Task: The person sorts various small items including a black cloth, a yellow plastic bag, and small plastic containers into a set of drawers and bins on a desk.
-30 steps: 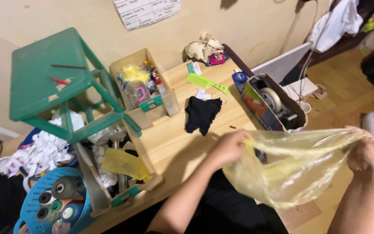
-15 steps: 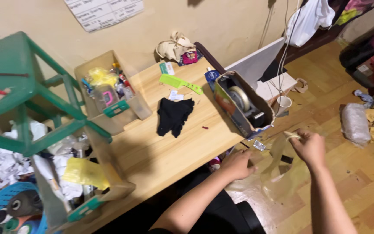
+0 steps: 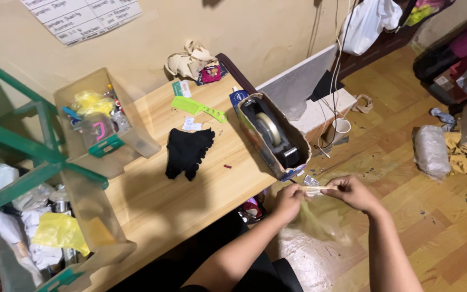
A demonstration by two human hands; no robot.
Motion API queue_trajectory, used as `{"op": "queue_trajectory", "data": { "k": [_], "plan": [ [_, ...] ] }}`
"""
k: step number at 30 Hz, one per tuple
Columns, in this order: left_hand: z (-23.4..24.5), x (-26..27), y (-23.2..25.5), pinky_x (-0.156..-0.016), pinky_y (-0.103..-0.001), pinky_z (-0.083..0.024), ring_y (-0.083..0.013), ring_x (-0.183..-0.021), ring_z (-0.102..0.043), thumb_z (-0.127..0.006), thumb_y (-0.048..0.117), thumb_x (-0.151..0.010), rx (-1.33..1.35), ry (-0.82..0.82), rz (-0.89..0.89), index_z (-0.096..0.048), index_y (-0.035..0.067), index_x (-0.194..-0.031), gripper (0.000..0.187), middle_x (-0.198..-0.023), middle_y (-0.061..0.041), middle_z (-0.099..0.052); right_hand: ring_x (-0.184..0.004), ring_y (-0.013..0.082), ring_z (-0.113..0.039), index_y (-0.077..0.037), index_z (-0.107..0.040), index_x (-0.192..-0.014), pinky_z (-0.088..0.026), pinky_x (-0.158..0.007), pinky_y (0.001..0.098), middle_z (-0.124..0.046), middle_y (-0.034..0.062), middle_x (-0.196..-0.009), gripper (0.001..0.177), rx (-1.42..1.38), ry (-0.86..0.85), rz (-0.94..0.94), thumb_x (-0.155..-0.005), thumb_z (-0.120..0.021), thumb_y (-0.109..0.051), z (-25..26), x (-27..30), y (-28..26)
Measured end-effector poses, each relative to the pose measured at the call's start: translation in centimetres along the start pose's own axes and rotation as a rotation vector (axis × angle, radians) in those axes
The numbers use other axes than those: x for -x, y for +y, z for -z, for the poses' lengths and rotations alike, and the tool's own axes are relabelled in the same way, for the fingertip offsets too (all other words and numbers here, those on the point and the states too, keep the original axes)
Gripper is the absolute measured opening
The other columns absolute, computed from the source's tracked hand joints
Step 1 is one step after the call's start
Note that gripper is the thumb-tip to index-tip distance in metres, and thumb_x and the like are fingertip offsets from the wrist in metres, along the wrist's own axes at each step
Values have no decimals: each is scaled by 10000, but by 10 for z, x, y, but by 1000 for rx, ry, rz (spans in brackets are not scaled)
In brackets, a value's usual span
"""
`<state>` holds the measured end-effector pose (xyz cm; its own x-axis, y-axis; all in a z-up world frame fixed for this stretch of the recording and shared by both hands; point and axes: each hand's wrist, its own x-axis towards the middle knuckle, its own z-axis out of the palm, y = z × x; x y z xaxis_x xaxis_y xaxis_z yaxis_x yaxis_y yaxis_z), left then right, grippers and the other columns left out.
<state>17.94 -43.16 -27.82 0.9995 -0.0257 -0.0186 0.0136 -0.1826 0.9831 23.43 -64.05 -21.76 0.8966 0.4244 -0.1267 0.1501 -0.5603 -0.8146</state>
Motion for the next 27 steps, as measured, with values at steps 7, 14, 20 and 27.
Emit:
{"op": "queue_trajectory", "data": {
  "k": [7,14,20,27],
  "plan": [
    [-15,-21,-34,-812,-256,-469,-103,-812,-637,-487,119,-1003,347,93,239,-676,26,-857,256,-886,-36,-726,-600,49,-505,-16,-706,-777,-406,-541,245,-632,-28,-663,166,-369,70,-77,-853,-730,-162,-4,-26,27],
    [10,3,-4,-668,-314,-442,-154,-670,-572,-531,193,-969,121,178,287,-704,84,-943,206,-830,-50,-701,-688,59,-608,-21,-778,-857,-508,-639,252,-740,26,-757,120,-229,78,9,-807,-775,-130,-15,-59,8],
    [60,32,49,-864,-444,-417,-291,-1007,-521,-693,255,-928,-897,273,-660,-623,87,-1088,242,-1056,-103,-557,-707,46,-633,-33,-771,-894,-531,-658,248,-760,13,-793,135,-185,41,147,-807,-747,-134,-16,-61,-17],
    [87,0,120,-1108,-537,-316,-457,-1324,-384,-785,274,-775,-781,350,-640,-618,33,-935,335,-1306,-202,-501,-753,81,-665,-37,-757,-923,-551,-704,262,-768,24,-825,151,-161,-127,72,-810,-734,-134,7,-68,-22]
  ]
}}
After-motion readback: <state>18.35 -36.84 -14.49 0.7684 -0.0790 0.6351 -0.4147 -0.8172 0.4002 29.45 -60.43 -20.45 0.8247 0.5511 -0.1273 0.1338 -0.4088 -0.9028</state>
